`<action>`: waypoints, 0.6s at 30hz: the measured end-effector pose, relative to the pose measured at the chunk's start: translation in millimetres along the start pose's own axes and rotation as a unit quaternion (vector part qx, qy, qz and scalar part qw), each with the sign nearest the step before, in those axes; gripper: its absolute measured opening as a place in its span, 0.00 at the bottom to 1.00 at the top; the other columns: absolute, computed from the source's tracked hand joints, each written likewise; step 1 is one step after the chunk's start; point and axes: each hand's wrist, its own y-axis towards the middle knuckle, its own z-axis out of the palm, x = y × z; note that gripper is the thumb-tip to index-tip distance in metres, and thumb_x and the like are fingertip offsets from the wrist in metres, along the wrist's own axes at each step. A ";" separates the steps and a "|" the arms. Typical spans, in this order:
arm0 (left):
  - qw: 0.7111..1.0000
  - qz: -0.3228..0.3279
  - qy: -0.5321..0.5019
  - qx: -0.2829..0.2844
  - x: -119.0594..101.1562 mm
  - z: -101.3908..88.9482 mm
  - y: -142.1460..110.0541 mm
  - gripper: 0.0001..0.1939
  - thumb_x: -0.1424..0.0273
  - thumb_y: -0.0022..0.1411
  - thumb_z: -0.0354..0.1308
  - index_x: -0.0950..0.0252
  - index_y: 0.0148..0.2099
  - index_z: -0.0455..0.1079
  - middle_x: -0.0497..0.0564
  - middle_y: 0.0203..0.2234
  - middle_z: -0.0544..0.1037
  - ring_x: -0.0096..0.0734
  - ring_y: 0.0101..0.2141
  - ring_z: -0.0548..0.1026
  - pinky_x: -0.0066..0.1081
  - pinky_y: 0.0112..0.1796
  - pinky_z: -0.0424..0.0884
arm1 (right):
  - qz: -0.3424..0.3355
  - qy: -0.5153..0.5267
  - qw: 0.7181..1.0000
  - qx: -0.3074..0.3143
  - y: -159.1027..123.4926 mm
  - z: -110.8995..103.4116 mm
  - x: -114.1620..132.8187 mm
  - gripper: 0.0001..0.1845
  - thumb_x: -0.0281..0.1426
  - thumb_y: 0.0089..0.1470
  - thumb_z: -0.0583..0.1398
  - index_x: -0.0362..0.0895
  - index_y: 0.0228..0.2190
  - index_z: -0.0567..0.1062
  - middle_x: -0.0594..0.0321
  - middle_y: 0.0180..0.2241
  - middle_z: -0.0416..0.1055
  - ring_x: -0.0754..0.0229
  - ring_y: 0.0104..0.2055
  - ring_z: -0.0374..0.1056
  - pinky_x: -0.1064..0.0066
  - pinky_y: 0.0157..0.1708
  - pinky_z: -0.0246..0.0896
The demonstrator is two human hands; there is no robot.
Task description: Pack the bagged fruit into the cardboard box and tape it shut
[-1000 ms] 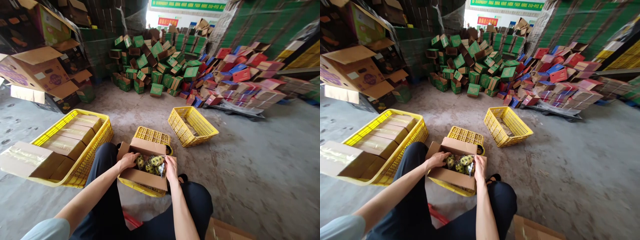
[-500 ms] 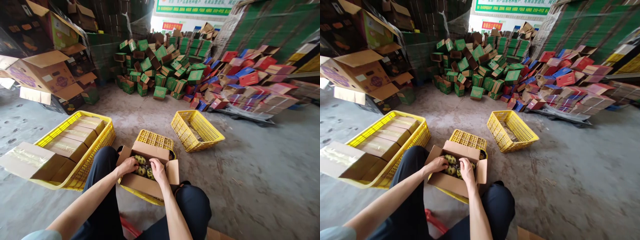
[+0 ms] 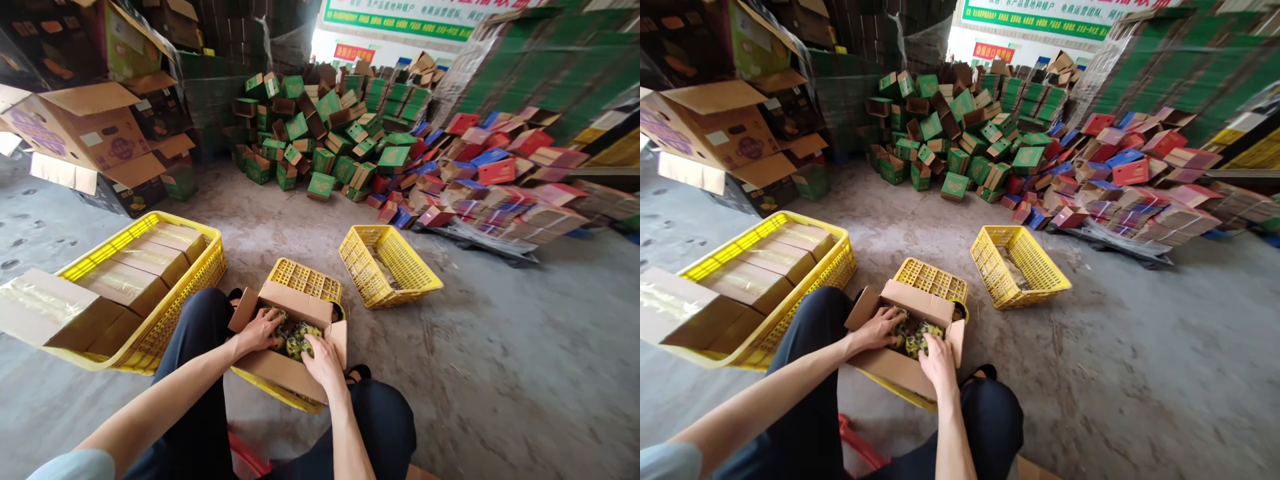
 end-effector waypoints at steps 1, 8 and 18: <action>1.000 0.008 0.003 0.001 -0.6 0.8 0.8 0.40 0.69 0.58 0.68 0.60 0.72 0.62 0.59 0.70 0.62 0.57 0.65 0.61 0.47 0.65 0.61 | 0.013 0.019 1.000 -0.017 1.8 -3.0 1.0 0.19 0.26 0.46 0.65 0.52 0.41 0.85 0.55 0.42 0.83 0.42 0.47 0.78 0.54 0.52 0.68; 1.000 0.005 -0.004 0.009 -0.7 0.8 5.6 0.43 0.69 0.55 0.69 0.58 0.72 0.62 0.58 0.71 0.61 0.58 0.65 0.61 0.48 0.64 0.60 | 0.042 0.241 0.965 -0.091 20.0 -21.7 8.4 0.18 0.38 0.52 0.63 0.49 0.45 0.83 0.57 0.43 0.83 0.47 0.45 0.78 0.57 0.50 0.71; 0.997 -0.073 -0.012 0.037 8.0 4.7 7.7 0.58 0.67 0.47 0.73 0.62 0.77 0.51 0.67 0.73 0.55 0.66 0.67 0.60 0.51 0.64 0.58 | -0.030 0.058 0.994 -0.092 15.5 28.9 -0.9 0.26 0.32 0.57 0.59 0.46 0.57 0.77 0.48 0.58 0.76 0.42 0.60 0.72 0.50 0.61 0.66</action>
